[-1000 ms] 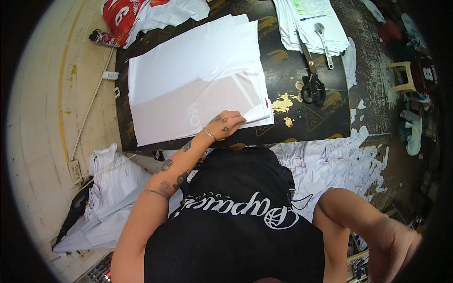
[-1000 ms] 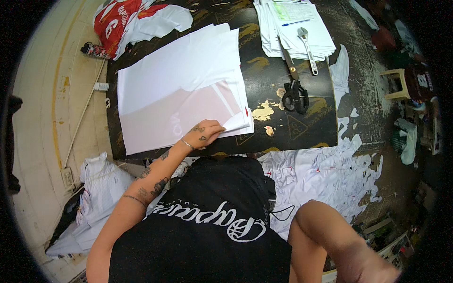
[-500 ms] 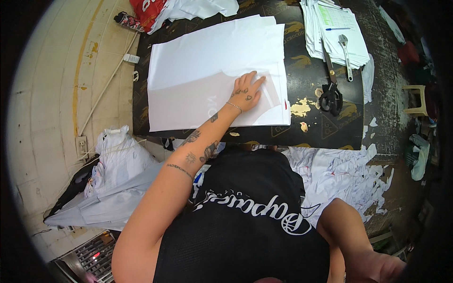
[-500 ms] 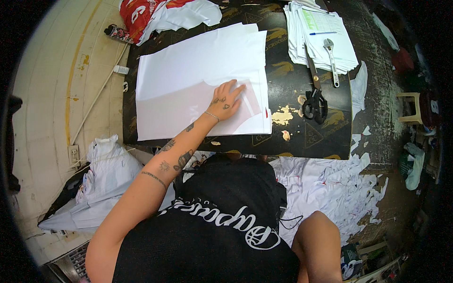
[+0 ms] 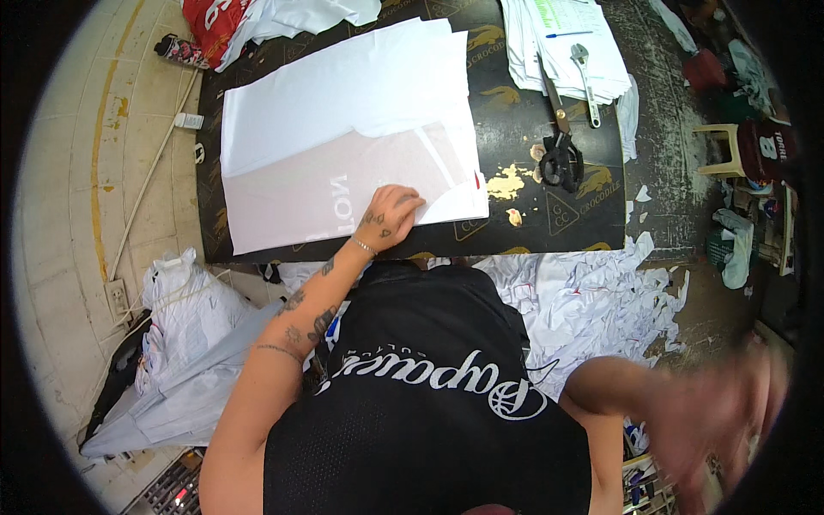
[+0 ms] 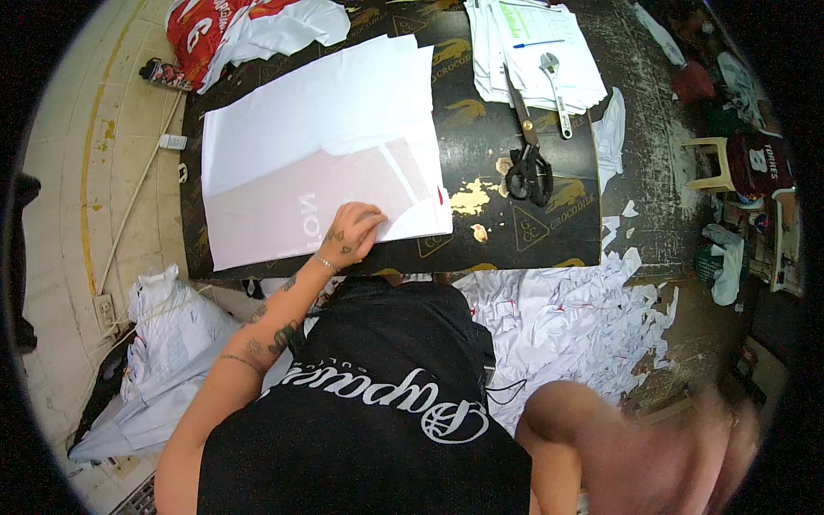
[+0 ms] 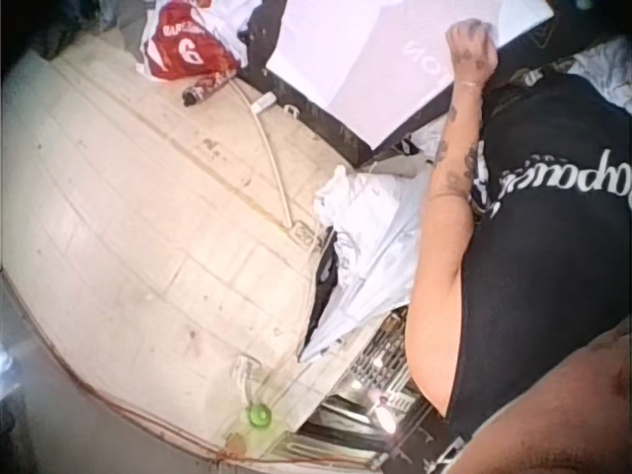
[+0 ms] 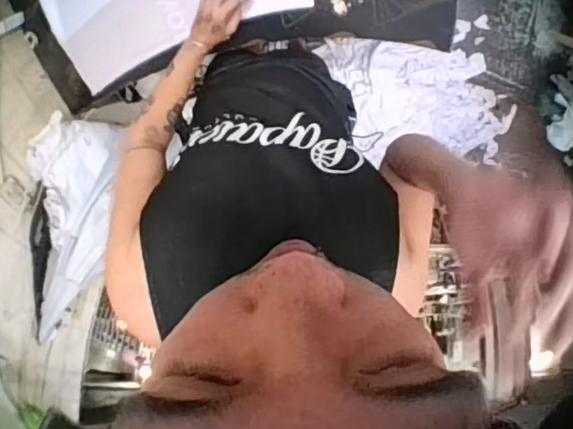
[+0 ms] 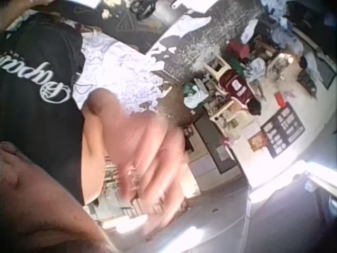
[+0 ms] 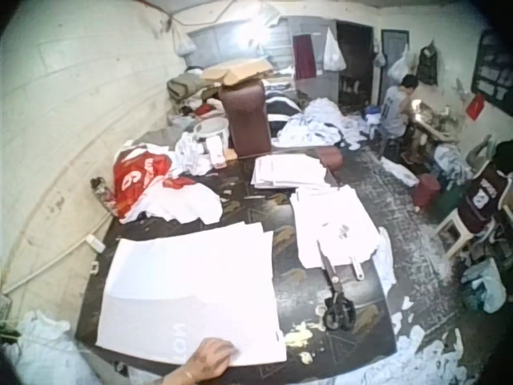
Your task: The person repeatedly places white fabric sheets on a table, aligns them, and cuts them into smaller pieces using scissors. They also handle red and white jerseys, placing them on the table and cutting along their edges. The workspace is cluttered with fabric scraps and other materials.
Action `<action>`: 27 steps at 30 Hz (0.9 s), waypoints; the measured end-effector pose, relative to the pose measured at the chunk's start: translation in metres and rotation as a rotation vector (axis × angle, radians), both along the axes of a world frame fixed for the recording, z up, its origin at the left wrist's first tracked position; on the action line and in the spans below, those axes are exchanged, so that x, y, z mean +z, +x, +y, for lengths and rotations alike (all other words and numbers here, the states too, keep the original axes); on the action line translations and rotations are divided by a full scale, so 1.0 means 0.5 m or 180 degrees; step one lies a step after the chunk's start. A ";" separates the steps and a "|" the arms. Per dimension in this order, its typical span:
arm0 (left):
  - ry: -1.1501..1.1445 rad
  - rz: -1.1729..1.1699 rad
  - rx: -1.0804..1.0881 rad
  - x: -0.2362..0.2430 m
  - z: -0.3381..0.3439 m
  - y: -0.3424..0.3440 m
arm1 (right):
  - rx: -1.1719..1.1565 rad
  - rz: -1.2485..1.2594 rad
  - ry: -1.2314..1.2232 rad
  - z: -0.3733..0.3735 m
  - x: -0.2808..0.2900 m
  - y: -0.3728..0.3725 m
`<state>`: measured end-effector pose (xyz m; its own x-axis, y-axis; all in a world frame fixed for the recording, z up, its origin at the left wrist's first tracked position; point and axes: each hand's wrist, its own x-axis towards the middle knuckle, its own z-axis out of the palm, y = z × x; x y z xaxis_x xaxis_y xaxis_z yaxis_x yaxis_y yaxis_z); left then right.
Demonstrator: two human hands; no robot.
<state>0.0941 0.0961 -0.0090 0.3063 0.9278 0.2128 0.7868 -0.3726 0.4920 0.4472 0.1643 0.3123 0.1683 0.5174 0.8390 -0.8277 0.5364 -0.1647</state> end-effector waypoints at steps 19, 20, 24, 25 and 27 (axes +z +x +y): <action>-0.0116 -0.0398 -0.0846 -0.047 -0.009 -0.057 | -0.3135 -0.6762 -0.2536 0.184 -0.649 -0.037; -0.0274 -0.0317 -0.0850 -0.051 -0.008 -0.060 | -0.3066 -0.6813 -0.2526 0.187 -0.641 -0.041; -0.0293 -0.0500 -0.0700 -0.069 -0.003 -0.061 | -0.2811 -0.5446 -0.2712 0.171 -0.517 -0.117; -0.0312 -0.0473 -0.0715 -0.075 -0.005 -0.063 | -0.2606 -0.4897 -0.3030 0.170 -0.457 -0.141; -0.0336 -0.0533 -0.0728 -0.089 -0.009 -0.059 | -0.2096 -0.3360 -0.2343 0.122 -0.316 -0.176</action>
<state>0.0645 0.0918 -0.0535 0.4785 0.8585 0.1842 0.5930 -0.4707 0.6533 0.3590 0.2251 0.1542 0.0238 0.9529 0.3025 0.2117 0.2909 -0.9330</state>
